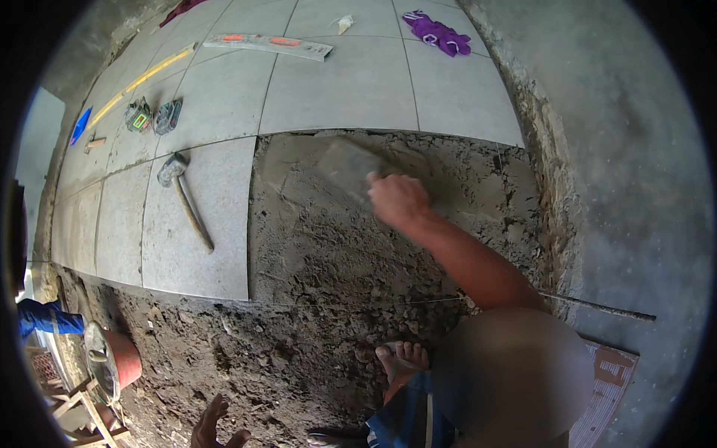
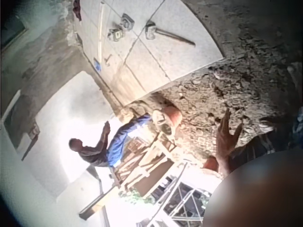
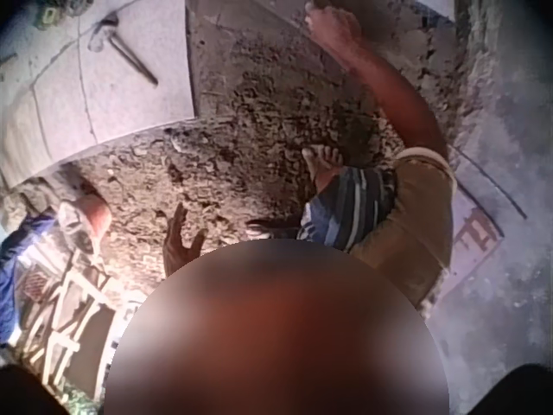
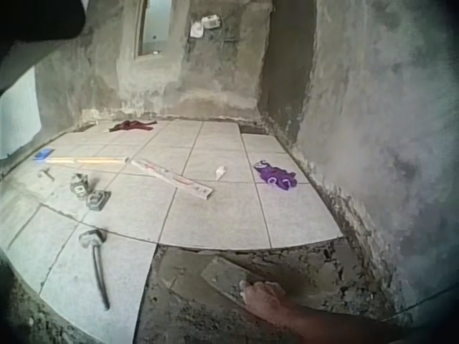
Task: The person is laying tiles on a floor using a trowel and a rubber mallet.
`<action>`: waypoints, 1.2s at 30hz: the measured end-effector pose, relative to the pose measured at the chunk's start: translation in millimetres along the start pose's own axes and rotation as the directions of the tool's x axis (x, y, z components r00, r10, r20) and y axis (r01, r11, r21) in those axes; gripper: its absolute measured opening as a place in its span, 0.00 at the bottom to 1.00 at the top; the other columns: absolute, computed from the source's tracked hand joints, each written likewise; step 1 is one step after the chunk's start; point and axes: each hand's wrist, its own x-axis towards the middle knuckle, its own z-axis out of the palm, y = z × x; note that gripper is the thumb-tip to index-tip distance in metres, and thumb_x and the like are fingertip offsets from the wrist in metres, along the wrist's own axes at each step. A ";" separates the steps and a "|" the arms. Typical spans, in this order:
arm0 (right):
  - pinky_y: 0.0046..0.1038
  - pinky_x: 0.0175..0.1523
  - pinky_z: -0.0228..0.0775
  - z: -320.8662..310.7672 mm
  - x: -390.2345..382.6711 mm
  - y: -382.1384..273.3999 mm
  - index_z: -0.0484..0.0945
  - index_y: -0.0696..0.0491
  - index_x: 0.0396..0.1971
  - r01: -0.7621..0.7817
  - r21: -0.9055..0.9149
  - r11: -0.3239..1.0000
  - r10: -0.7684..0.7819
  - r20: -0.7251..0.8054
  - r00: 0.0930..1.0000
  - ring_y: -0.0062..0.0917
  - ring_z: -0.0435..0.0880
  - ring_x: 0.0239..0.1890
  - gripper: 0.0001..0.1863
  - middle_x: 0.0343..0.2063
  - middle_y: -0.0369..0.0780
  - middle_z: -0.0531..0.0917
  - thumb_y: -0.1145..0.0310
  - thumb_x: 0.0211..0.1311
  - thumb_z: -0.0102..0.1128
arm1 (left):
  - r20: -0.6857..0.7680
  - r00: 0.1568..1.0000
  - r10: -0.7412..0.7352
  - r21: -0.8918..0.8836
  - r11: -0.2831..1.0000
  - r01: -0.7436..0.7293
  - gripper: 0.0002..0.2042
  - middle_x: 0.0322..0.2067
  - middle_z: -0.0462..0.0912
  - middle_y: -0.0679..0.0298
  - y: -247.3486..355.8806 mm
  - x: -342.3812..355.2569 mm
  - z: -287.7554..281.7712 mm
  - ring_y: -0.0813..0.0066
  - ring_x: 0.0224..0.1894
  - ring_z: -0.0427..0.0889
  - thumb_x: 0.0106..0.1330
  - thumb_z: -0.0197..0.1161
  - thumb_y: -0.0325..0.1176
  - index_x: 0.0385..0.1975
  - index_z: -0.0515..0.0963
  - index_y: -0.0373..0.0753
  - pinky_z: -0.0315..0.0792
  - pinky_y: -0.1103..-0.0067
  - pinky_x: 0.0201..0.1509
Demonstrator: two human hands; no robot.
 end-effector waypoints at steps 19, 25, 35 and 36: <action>0.52 0.52 0.74 28.4 -36.4 0.9 0.74 0.59 0.49 -0.133 0.299 0.945 0.131 0.025 0.991 0.54 0.83 0.47 0.21 0.40 0.56 0.85 0.55 0.71 0.54 | -0.019 0.992 -0.125 0.069 0.990 0.126 0.35 0.63 0.74 0.44 -13.6 -43.9 2.6 0.47 0.65 0.73 0.65 0.69 0.35 0.72 0.63 0.40 0.70 0.63 0.66; 0.49 0.52 0.75 -27.3 -72.9 14.9 0.75 0.57 0.53 -0.249 0.241 0.938 0.275 -0.081 0.958 0.51 0.85 0.47 0.21 0.43 0.54 0.86 0.57 0.70 0.57 | -0.091 0.981 -0.170 -0.003 0.985 0.171 0.35 0.62 0.76 0.45 -24.0 -61.7 6.0 0.47 0.63 0.76 0.65 0.70 0.39 0.71 0.65 0.39 0.73 0.63 0.63; 0.43 0.51 0.76 -72.6 79.2 -111.1 0.85 0.55 0.40 0.217 0.191 0.957 -0.224 0.017 0.974 0.45 0.86 0.43 0.19 0.38 0.50 0.86 0.55 0.61 0.61 | -0.074 0.983 -0.167 0.051 0.984 0.171 0.38 0.61 0.77 0.46 -31.3 -43.0 8.4 0.45 0.61 0.77 0.64 0.71 0.45 0.72 0.63 0.43 0.74 0.62 0.60; 0.43 0.51 0.76 -81.3 94.1 -114.4 0.85 0.55 0.40 0.217 0.189 0.958 -0.226 0.027 0.974 0.45 0.86 0.43 0.19 0.38 0.50 0.86 0.55 0.61 0.61 | -0.081 0.983 -0.162 0.043 0.985 0.166 0.38 0.61 0.77 0.46 -30.4 -44.2 8.1 0.45 0.61 0.77 0.64 0.71 0.45 0.72 0.62 0.43 0.74 0.62 0.60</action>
